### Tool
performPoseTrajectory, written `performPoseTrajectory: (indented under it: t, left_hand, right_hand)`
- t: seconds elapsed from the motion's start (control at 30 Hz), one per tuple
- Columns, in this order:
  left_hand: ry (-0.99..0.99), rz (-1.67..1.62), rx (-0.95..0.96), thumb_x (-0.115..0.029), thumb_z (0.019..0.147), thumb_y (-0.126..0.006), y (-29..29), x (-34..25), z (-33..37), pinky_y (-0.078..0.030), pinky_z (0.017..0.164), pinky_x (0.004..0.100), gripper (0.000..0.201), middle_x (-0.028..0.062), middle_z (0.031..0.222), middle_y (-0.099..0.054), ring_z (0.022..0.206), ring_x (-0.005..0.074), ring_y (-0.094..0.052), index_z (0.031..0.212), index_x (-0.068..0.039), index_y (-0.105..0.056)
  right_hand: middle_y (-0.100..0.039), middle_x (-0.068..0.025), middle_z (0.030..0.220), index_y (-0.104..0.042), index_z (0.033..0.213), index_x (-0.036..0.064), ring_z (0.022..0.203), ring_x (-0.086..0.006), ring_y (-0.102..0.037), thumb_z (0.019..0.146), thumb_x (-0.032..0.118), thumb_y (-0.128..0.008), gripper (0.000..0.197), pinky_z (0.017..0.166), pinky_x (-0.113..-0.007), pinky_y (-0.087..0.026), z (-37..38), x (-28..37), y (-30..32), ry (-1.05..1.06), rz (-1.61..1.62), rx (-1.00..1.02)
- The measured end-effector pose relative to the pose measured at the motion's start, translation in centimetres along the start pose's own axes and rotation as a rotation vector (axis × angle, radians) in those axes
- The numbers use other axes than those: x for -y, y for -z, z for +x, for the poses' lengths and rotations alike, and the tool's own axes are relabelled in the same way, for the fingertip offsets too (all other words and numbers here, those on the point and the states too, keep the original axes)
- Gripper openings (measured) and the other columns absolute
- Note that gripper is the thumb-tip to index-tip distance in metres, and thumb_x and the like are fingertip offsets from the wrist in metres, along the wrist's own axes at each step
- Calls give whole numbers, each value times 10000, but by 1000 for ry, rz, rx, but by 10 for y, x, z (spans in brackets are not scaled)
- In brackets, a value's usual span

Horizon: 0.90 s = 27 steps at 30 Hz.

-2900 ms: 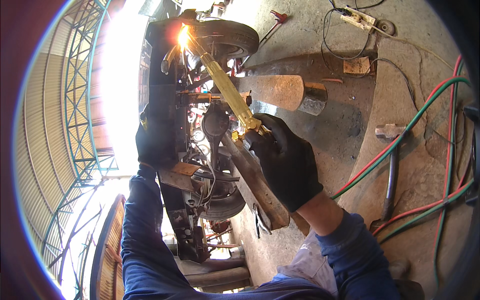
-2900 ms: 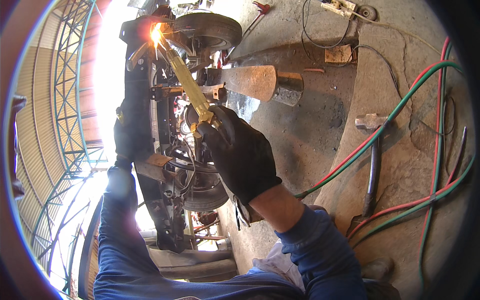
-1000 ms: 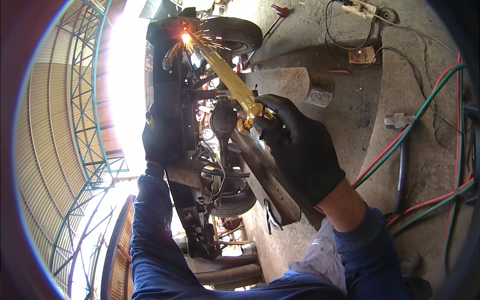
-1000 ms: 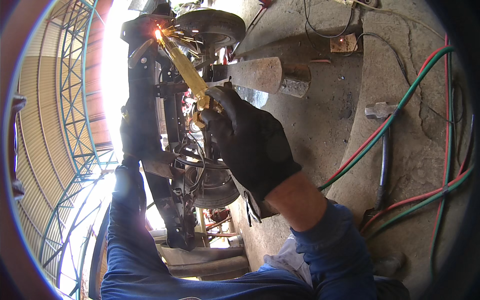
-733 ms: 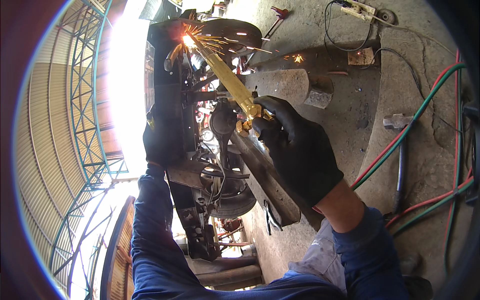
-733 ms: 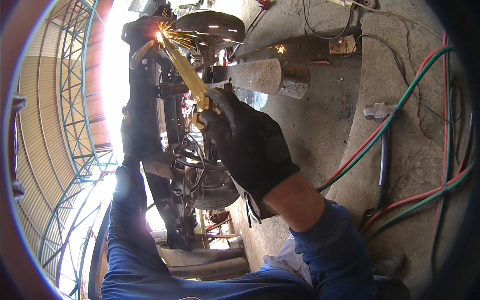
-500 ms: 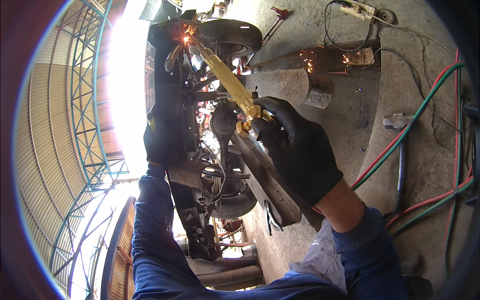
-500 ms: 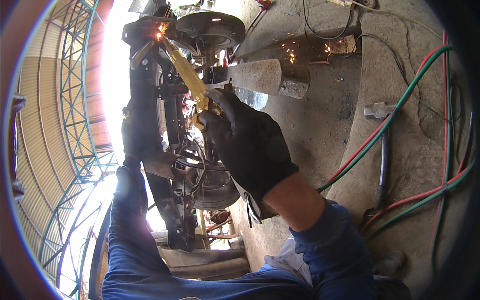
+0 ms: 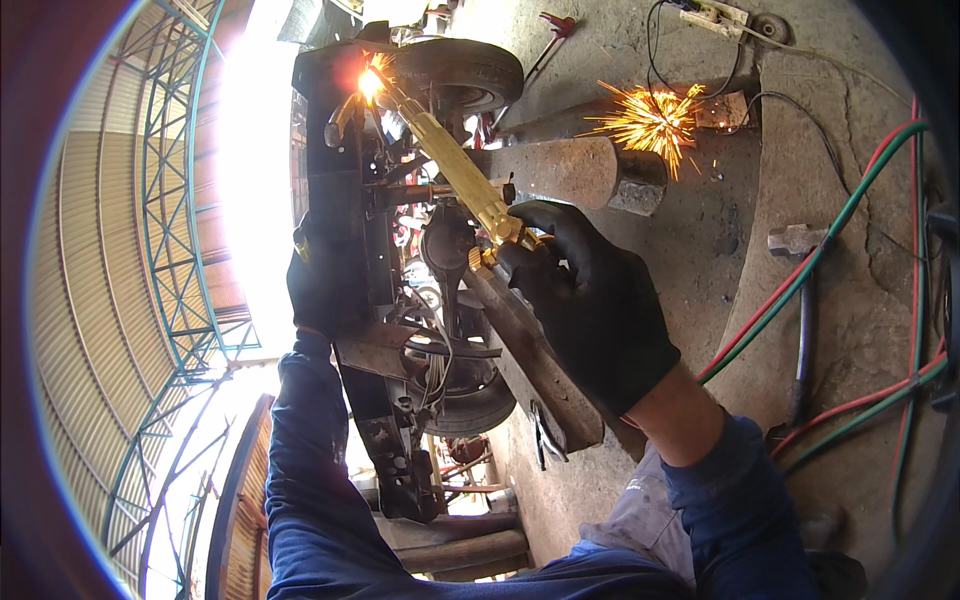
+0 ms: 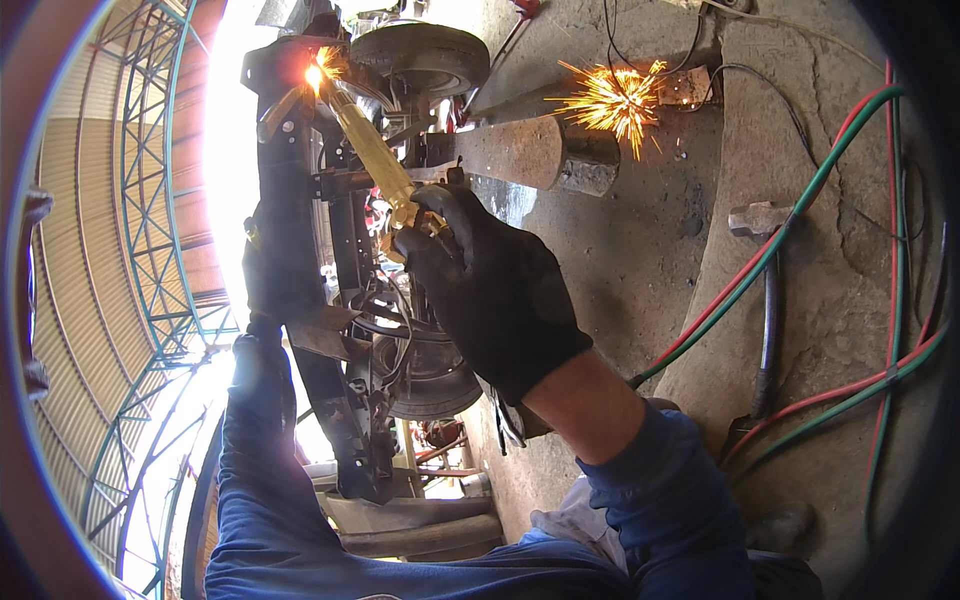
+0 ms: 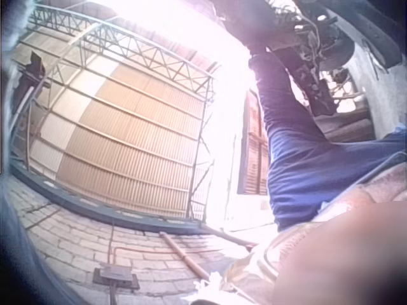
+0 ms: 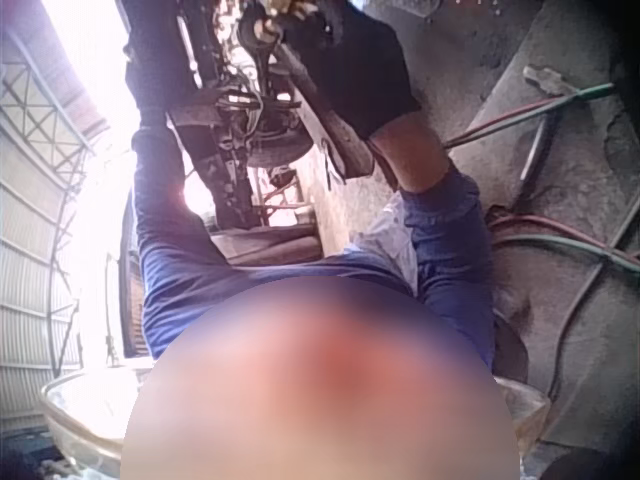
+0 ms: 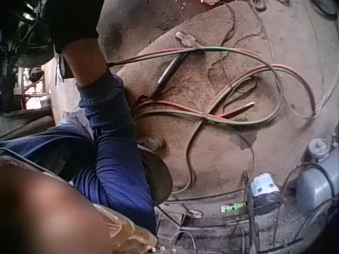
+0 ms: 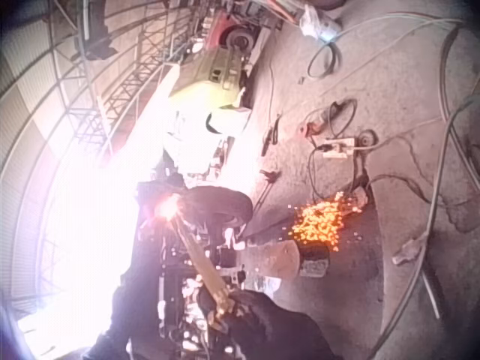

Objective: The person uses a handheld oxy-acetylene torch to cut a section of a vehicle chassis frame. They then use a hammer to strike and separate the cut metal piece before continuing to cut another section of the frame.

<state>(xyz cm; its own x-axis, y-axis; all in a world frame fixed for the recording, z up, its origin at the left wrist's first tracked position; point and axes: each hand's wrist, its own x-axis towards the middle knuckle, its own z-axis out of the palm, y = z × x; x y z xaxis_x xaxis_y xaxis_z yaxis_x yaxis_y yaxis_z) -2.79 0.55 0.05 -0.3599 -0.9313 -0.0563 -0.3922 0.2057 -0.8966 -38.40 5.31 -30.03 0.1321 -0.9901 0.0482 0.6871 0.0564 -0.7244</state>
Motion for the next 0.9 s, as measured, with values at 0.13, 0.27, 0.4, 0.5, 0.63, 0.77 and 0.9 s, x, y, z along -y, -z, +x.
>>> performPoseTrajectory:
  t: [0.13,0.27,0.4,0.5,0.63,0.77,0.9]
  left_hand:
    - [-16,25,3,-425,1000,-722,-2,3,-1,-582,895,432,804,152,1270,-673,1090,317,-694,1596,33,-436]
    - [-63,66,3,-430,997,-729,-4,7,0,-583,891,430,825,153,1268,-672,1084,318,-694,1605,38,-425]
    - [-56,161,-9,-454,983,-746,-3,6,1,-584,882,433,871,164,1260,-671,1076,325,-695,1613,44,-411]
    - [26,84,-11,-471,960,-765,1,1,0,-588,870,442,897,178,1247,-672,1064,333,-699,1610,39,-417]
    - [43,41,-26,-457,956,-769,10,-8,4,-592,863,445,861,181,1229,-681,1046,339,-706,1593,21,-443]
    - [53,-54,-32,-420,966,-761,17,-14,9,-595,877,440,775,171,1230,-689,1058,330,-711,1558,-3,-486]
    - [101,-135,-4,-413,964,-765,19,-15,10,-595,881,442,771,165,1230,-688,1061,326,-710,1556,-5,-488]
  right_hand:
    - [-772,-246,1082,-652,1371,61,946,-409,-782,1058,318,-687,407,828,-481,-601,2,1,-2,-7,25,-8]
    - [-773,-236,1014,-658,1357,62,880,-381,-789,1067,319,-683,389,780,-472,-598,2,4,0,-62,46,14]
    - [-773,-232,979,-661,1354,65,863,-374,-791,1078,312,-671,371,769,-466,-598,2,5,3,-104,41,35]
    - [-779,-217,965,-662,1372,70,864,-328,-794,1085,314,-670,377,765,-434,-603,4,2,0,-44,28,-2]
    - [-776,-220,949,-666,1371,71,859,-336,-792,1083,307,-668,372,762,-433,-603,5,-2,-3,15,8,-34]
    - [-769,-231,939,-669,1354,64,849,-384,-789,1077,295,-661,361,759,-459,-601,3,-2,-1,-14,9,-25]
    - [-769,-218,915,-668,1362,54,820,-363,-789,1081,309,-654,379,745,-452,-601,2,0,-1,-39,65,-19]
